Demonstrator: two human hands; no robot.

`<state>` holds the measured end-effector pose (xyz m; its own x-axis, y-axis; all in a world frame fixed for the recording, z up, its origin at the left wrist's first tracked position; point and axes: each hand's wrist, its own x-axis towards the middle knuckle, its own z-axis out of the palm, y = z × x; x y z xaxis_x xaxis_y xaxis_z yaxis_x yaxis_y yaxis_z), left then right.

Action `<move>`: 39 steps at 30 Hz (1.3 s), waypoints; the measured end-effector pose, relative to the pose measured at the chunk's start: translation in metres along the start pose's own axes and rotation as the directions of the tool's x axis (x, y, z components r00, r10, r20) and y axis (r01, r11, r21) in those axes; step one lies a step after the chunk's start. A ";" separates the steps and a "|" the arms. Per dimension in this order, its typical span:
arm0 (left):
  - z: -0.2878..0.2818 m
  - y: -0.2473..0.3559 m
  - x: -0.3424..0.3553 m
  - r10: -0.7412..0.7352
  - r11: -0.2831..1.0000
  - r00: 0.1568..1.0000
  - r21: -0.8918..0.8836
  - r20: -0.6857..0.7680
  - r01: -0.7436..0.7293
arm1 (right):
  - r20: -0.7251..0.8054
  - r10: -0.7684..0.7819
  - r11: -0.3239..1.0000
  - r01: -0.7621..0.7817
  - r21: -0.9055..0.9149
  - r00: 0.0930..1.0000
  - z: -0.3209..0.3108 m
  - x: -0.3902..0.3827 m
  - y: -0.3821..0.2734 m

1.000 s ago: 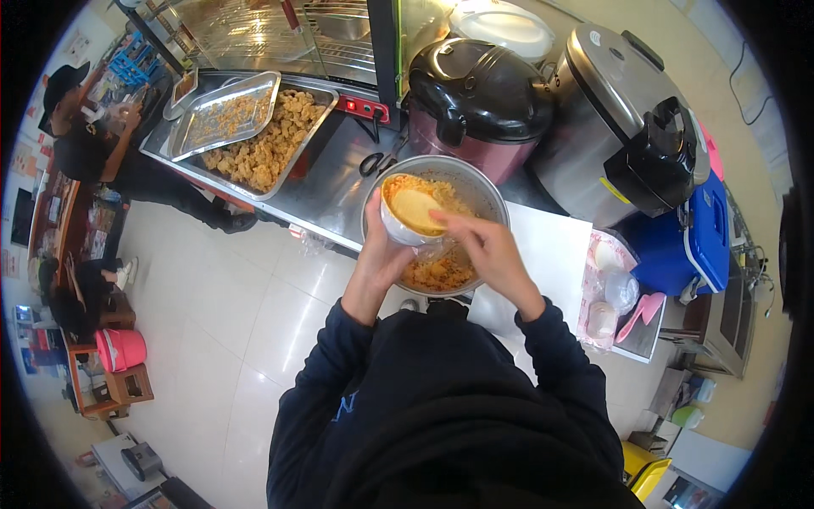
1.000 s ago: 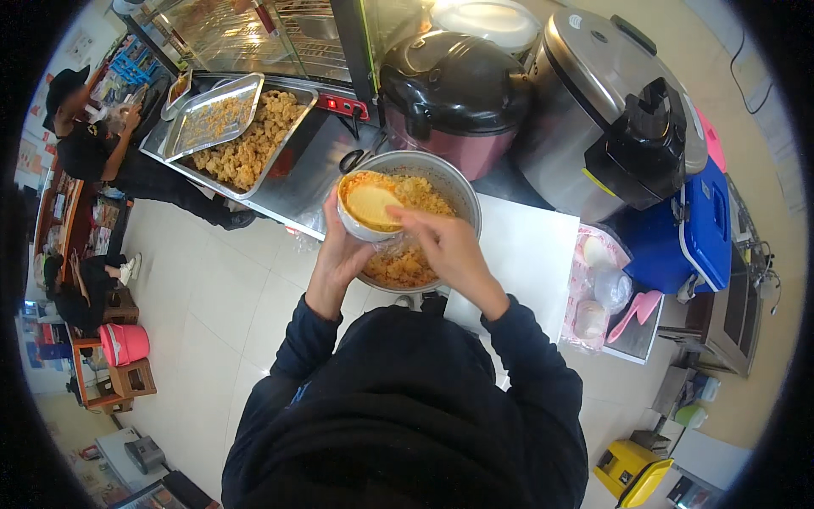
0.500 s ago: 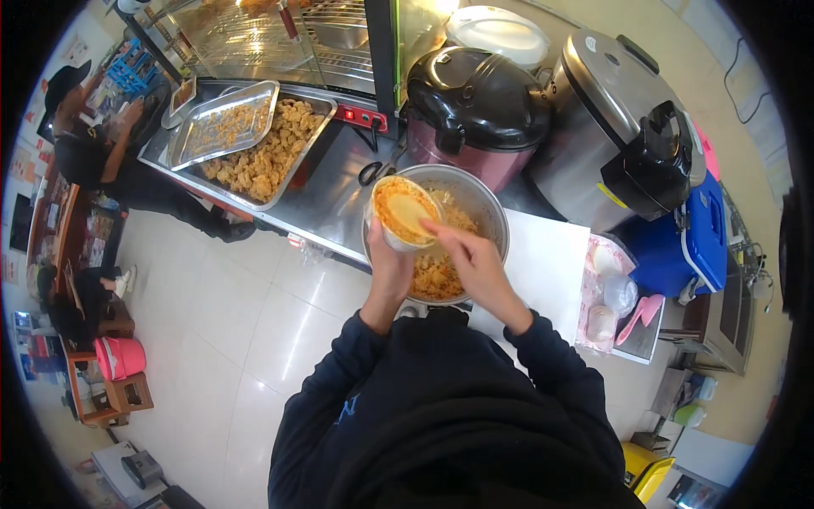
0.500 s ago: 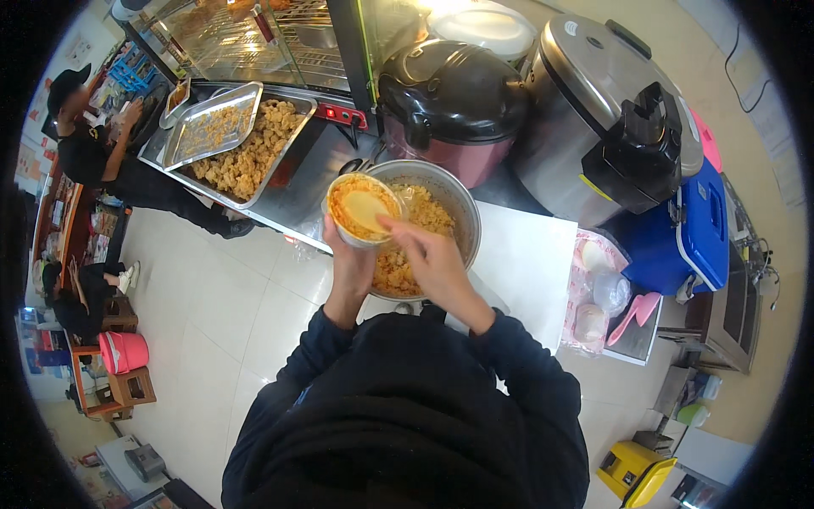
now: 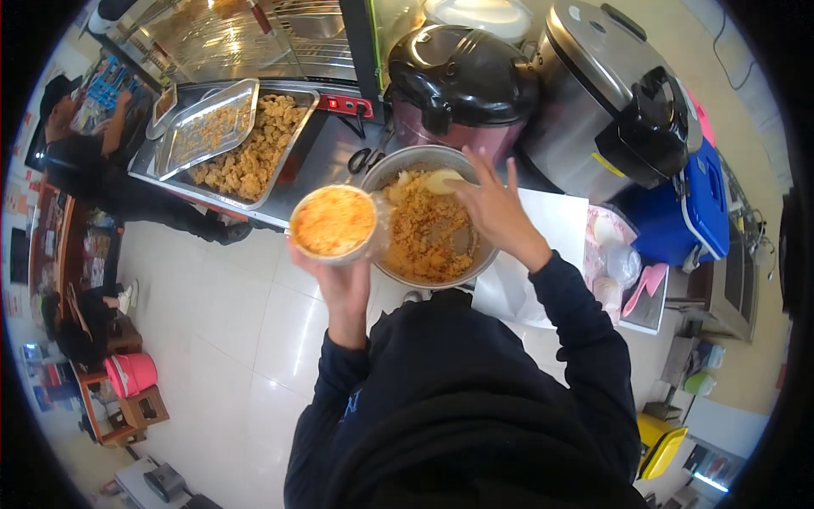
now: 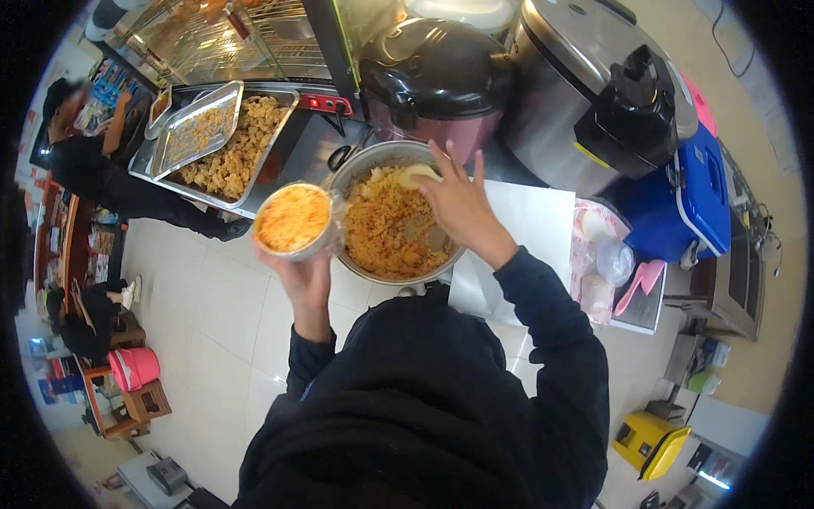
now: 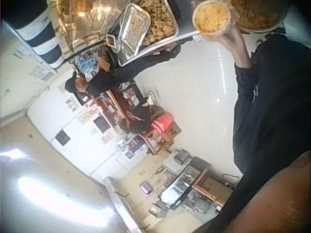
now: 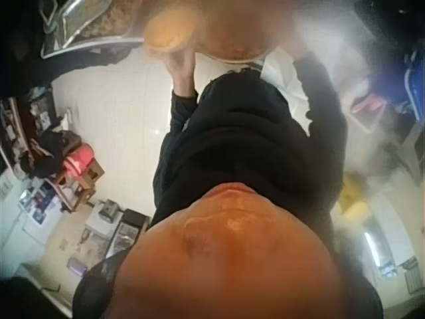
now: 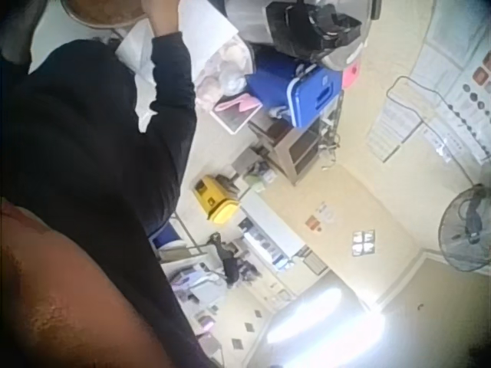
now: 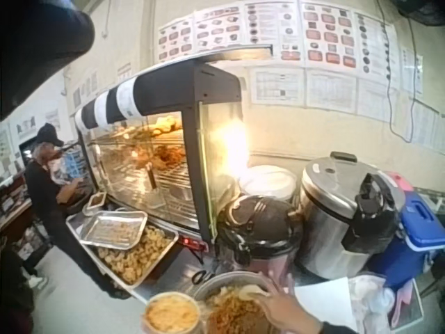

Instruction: The person packs food containers into bags, checks order receipts, scoops seasoned rice and wraps rice balls in paper, and folds and packs food boxes.

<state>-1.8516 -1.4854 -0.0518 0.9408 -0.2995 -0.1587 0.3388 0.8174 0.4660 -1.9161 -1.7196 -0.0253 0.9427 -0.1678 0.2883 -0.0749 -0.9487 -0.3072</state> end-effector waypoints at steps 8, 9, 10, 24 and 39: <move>0.007 0.030 -0.029 0.163 0.983 0.977 -0.056 -0.140 -0.173 | 0.425 0.538 -0.233 -0.356 0.905 0.728 0.093 -0.063 0.029; 0.005 0.033 -0.033 0.158 0.984 0.981 -0.071 -0.110 -0.166 | 0.415 0.545 -0.374 -0.232 0.898 0.728 0.095 -0.056 0.013; 0.006 0.034 -0.035 0.159 0.982 0.985 -0.088 -0.074 -0.165 | 0.401 0.549 -0.499 -0.096 0.861 0.733 0.096 -0.045 0.000; -0.022 -0.102 -0.061 -0.343 0.915 0.895 0.316 0.286 0.250 | 0.587 0.295 -0.810 -0.128 0.572 0.754 0.041 -0.122 -0.066; -0.028 -0.153 -0.038 -0.764 -0.057 0.329 0.450 0.556 -0.891 | -0.215 0.733 0.478 -0.263 0.838 0.646 -0.036 -0.187 0.103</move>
<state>-1.9385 -1.5855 -0.1413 0.0452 -0.9961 0.0757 -0.8623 -0.0007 0.5064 -2.1116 -1.7961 -0.0782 0.4838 -0.8611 0.1562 -0.0112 -0.1846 -0.9828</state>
